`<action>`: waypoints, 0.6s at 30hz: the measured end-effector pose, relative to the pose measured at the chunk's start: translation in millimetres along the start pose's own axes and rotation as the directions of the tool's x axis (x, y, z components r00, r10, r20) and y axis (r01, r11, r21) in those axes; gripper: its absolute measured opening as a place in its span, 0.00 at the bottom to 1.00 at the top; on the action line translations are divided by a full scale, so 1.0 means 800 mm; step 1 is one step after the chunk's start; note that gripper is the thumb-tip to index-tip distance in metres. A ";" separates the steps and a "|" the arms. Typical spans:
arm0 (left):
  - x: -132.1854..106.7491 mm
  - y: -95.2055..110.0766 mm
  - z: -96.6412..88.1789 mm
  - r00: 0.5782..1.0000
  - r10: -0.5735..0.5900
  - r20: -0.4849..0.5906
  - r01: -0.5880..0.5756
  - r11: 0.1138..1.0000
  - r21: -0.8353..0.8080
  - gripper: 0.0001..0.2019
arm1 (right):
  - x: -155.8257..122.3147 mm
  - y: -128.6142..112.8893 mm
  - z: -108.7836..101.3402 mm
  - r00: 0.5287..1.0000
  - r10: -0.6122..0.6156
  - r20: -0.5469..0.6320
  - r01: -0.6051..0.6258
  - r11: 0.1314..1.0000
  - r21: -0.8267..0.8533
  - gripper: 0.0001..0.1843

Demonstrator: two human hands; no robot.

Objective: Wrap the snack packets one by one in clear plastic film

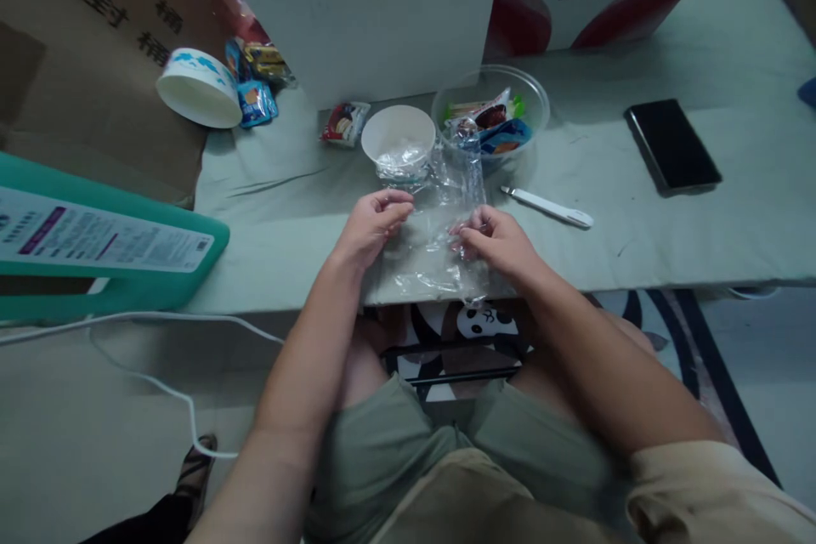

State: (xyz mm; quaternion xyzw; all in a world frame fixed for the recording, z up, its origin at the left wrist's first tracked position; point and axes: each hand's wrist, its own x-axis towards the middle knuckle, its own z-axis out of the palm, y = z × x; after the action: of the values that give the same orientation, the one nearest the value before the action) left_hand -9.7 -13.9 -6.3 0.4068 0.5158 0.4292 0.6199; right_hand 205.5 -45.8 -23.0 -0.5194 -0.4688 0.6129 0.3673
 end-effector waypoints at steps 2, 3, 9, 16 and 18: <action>0.001 0.002 -0.006 0.993 0.095 -0.070 -0.098 0.994 -0.050 0.16 | -0.001 0.003 -0.004 1.000 -0.017 0.000 0.017 0.999 -0.030 0.21; 0.000 0.003 -0.008 0.991 0.108 -0.075 -0.115 0.989 -0.094 0.16 | -0.002 0.003 -0.005 1.000 -0.029 -0.008 0.028 0.998 -0.050 0.20; -0.016 -0.006 0.007 0.978 -0.113 0.178 0.138 0.981 -0.136 0.51 | -0.004 0.002 0.001 0.948 -0.272 -0.166 0.182 0.889 -0.420 0.10; -0.024 -0.022 0.043 0.999 -0.034 0.004 0.034 0.998 0.047 0.53 | -0.007 0.002 0.008 0.895 -0.399 -0.199 0.199 0.757 -0.623 0.07; -0.023 -0.017 0.042 0.998 -0.044 -0.036 0.047 0.996 0.080 0.42 | -0.009 0.000 0.007 0.920 -0.339 -0.195 0.211 0.851 -0.481 0.10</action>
State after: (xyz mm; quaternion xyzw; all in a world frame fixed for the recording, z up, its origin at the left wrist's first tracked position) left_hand 23.5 -37.8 -9.3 0.4123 0.5524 0.4007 0.6035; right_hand 201.2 -53.8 -21.1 -0.5961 -0.6128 0.3505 0.3824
